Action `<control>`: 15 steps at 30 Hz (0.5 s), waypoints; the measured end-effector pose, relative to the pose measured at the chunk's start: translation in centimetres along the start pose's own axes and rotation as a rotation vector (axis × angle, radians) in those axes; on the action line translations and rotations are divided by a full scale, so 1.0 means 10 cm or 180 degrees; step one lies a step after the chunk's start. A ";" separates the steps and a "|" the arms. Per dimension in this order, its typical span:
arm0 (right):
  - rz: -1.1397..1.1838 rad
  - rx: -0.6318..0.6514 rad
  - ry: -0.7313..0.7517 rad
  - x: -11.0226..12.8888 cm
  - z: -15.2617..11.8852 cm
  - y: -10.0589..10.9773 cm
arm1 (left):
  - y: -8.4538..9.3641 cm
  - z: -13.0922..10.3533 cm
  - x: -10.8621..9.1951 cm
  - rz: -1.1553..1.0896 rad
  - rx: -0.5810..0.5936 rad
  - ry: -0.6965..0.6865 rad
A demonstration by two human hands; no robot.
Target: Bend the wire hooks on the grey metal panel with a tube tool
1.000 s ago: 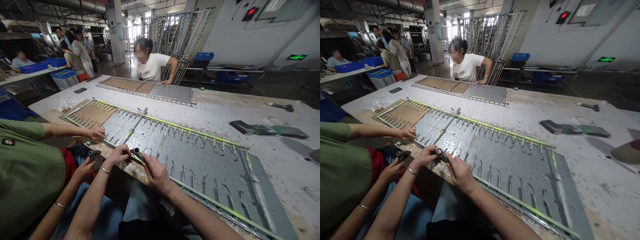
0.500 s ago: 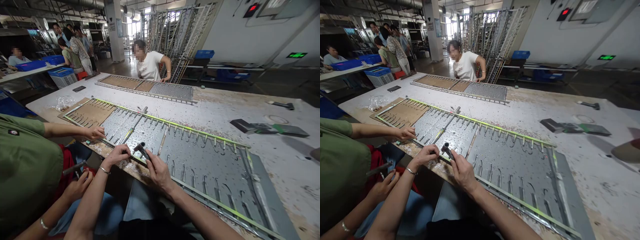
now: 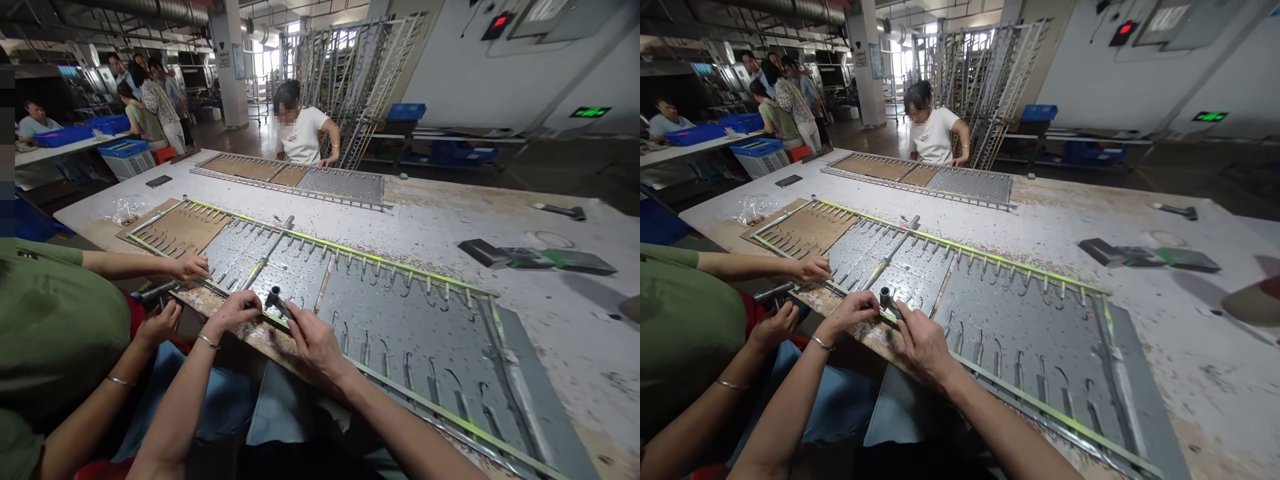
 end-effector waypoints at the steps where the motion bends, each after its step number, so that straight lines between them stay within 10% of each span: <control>1: -0.0019 -0.0049 -0.0024 -0.01 0.00 0.01 | 0.00 0.00 0.01 -0.0009 -0.0003 0.0015; 15: -0.0365 0.0288 0.0183 -0.01 0.02 -0.04 | -0.02 0.04 0.06 0.0218 -0.0035 -0.0019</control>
Point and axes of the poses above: each hand's wrist, its own z-axis towards the middle knuckle, its own y-axis out of the back of the hand, x = y × z, the point moved 9 cm from there along z, towards the middle knuckle, and after that the axes turned 7 degrees about y, right-handed, at the moved point
